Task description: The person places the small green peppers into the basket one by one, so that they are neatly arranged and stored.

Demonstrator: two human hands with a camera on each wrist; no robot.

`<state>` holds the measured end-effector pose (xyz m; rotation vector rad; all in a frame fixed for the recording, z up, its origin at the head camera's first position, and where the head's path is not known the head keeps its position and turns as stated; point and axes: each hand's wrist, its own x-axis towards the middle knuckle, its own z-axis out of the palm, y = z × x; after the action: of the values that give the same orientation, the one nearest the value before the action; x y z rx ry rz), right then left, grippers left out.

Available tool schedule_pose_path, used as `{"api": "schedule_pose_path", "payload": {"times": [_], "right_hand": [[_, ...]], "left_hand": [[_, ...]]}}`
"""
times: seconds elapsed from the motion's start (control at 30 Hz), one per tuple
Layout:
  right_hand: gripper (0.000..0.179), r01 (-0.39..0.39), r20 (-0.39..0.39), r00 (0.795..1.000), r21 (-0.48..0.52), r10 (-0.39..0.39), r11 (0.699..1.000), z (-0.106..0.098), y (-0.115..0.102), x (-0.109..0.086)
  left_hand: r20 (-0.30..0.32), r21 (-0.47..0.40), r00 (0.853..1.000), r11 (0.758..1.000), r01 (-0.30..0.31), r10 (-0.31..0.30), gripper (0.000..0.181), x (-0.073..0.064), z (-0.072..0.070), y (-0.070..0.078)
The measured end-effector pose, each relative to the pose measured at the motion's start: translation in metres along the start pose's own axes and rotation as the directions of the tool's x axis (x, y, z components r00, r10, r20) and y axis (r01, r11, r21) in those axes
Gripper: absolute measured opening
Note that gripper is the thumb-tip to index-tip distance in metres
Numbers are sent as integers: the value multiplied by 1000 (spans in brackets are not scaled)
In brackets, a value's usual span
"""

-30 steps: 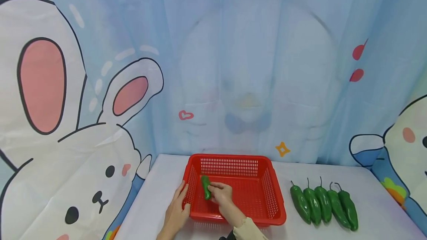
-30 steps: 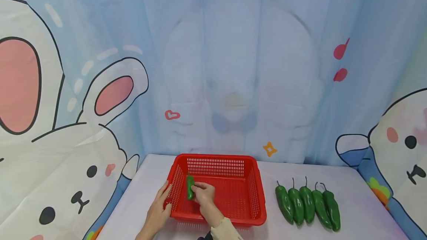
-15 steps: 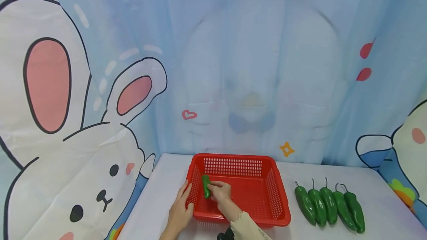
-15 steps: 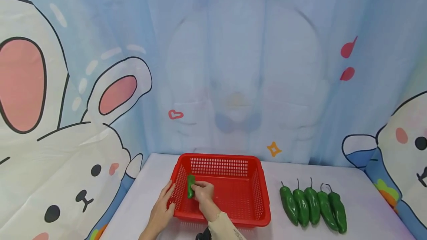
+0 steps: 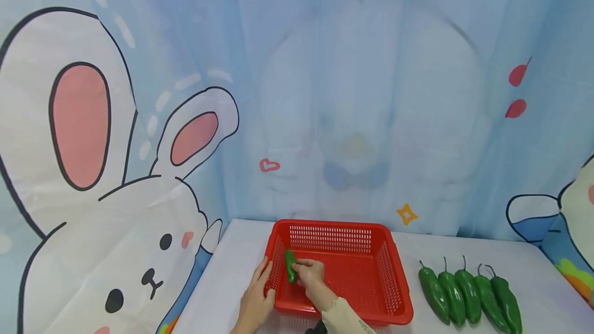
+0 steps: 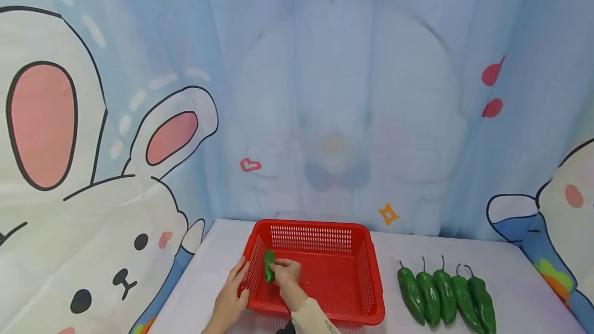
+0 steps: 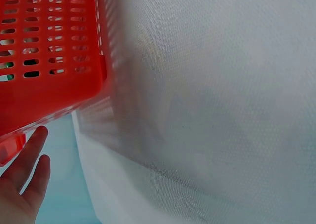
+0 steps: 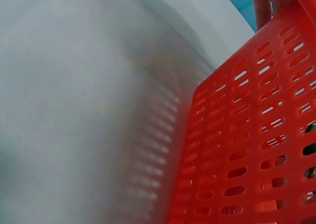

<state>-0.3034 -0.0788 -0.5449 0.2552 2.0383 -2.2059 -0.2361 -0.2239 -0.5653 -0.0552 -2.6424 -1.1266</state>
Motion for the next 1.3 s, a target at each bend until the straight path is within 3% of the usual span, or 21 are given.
{"api": "schedule_pose_path", "payload": {"times": [0.13,0.6,0.87,1.3], "right_hand": [[27,-18,-13,1000,-51,17,999,-3,7,-1],[30,-78,21,997,-89,81,993,0,5,7],[32,-92,60,994,-42,95,995,5,3,8],[34,-84,71,994,-58,88,995,7,3,8]], "left_hand": [[27,6,999,1000,24,-24,64,-6,3,0],[-28,18,999,999,-27,27,64,0,2,1],[-34,27,999,999,-29,30,65,-1,0,-1],[-57,32,998,999,-36,38,64,-1,2,-1]]}}
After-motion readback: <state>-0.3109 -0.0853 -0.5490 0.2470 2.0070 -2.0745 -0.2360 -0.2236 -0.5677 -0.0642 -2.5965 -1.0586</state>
